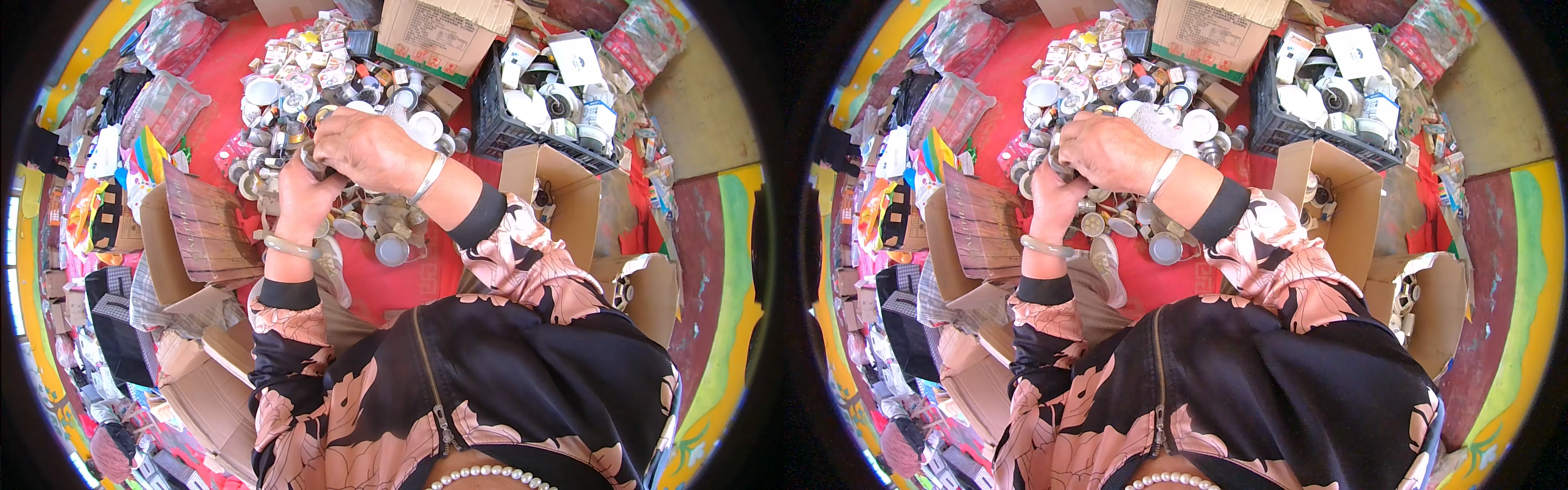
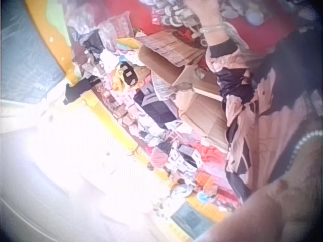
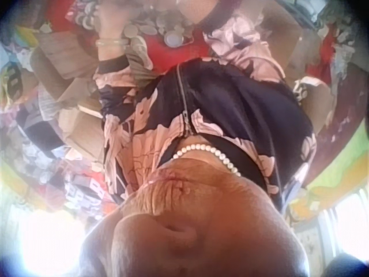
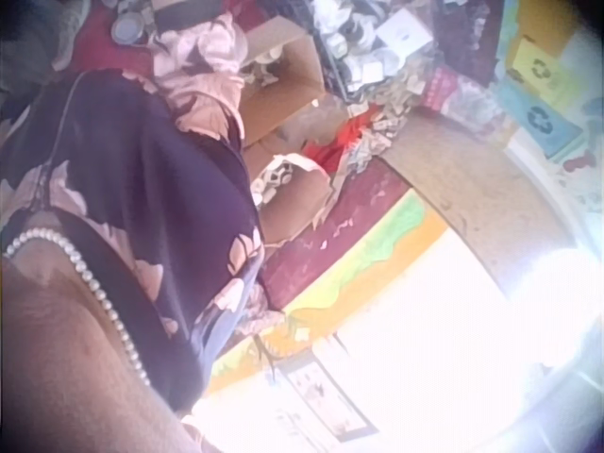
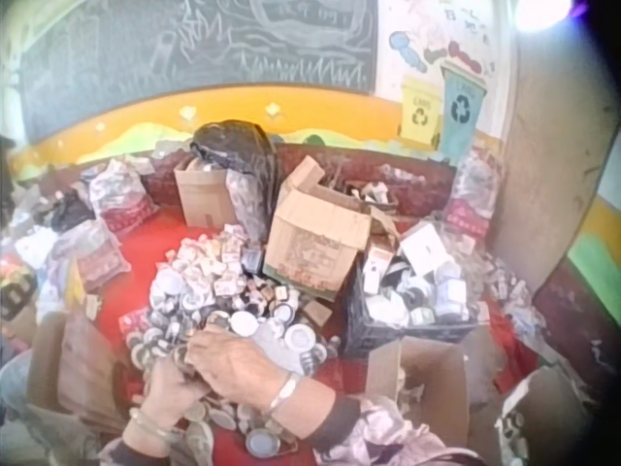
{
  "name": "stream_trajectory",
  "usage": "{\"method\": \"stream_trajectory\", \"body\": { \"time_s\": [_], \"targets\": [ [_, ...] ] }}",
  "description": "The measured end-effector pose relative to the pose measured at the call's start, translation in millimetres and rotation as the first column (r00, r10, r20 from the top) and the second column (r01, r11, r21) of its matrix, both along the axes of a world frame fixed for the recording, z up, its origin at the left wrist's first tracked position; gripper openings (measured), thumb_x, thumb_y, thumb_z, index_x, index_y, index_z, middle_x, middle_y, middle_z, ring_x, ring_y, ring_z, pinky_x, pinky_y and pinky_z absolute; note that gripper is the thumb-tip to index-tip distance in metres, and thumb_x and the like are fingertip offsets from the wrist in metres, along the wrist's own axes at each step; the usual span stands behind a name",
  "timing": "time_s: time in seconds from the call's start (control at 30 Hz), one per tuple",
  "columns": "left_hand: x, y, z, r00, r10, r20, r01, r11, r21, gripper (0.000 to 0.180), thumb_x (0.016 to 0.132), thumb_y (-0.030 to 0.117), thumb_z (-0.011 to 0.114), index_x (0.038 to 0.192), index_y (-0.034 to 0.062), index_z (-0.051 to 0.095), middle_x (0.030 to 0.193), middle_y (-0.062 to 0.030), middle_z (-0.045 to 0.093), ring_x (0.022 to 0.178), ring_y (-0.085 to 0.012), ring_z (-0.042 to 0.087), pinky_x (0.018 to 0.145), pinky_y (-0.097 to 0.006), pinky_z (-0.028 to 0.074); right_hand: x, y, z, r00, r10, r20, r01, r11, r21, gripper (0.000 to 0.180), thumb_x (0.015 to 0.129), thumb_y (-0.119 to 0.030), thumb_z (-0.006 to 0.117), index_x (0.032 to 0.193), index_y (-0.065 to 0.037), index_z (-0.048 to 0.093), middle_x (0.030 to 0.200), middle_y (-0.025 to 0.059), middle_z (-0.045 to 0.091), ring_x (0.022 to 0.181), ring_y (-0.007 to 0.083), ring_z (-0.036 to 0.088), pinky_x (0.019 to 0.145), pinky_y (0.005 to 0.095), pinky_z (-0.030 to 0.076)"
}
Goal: The person picks up and wipes a lighting fixture with a cloth, then places it into a cardboard box after moving other boxes aside.
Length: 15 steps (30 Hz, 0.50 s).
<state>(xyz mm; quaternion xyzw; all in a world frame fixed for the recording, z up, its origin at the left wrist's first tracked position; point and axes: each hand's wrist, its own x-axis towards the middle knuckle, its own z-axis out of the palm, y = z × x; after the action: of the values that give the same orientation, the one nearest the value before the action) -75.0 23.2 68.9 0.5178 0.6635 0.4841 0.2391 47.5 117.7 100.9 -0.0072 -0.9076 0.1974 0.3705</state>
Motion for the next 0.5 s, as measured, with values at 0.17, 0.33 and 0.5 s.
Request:
{"method": "stream_trajectory", "body": {
  "time_s": [0.17,0.33,0.5],
  "targets": [
    [3.2,-8.1,11.9,0.978,0.026,0.208,-0.048,0.994,0.101,0.041,0.063,0.001,0.067,0.101,-0.0018,0.055,0.086,-0.0083,0.062,0.077,-0.013,0.059,0.071,-0.027,0.047,10.1,31.7,-1.0,0.993,-0.112,-0.039,0.103,0.978,-0.182,0.009,0.07,-0.004,0.063,0.079,-0.003,0.063,0.075,0.0064,0.057,0.074,0.024,0.055,0.066,0.0312,0.045],
    [-1.2,-9.8,7.2,0.956,-0.042,0.292,-0.016,0.981,0.194,0.042,0.064,-0.002,0.066,0.104,-0.0033,0.053,0.09,-0.0081,0.061,0.079,-0.0119,0.058,0.072,-0.026,0.047,14.3,36.3,-8.2,0.989,-0.145,-0.004,0.14,0.961,-0.238,0.009,0.069,-0.003,0.061,0.078,-0.002,0.063,0.075,0.0087,0.056,0.076,0.0245,0.055,0.066,0.0324,0.045],
    [5.8,-7.1,-3.1,0.966,0.153,-0.207,-0.111,0.973,0.2,0.042,0.063,0.006,0.068,0.102,-0.0004,0.054,0.083,-0.0115,0.062,0.075,-0.0192,0.061,0.07,-0.03,0.047,5.9,8.7,-15.2,0.855,-0.499,0.143,0.492,0.866,0.083,0.011,0.069,-0.004,0.052,0.07,-0.001,0.062,0.079,0.0135,0.054,0.08,0.0298,0.054,0.07,0.0368,0.046]
  ]
}}
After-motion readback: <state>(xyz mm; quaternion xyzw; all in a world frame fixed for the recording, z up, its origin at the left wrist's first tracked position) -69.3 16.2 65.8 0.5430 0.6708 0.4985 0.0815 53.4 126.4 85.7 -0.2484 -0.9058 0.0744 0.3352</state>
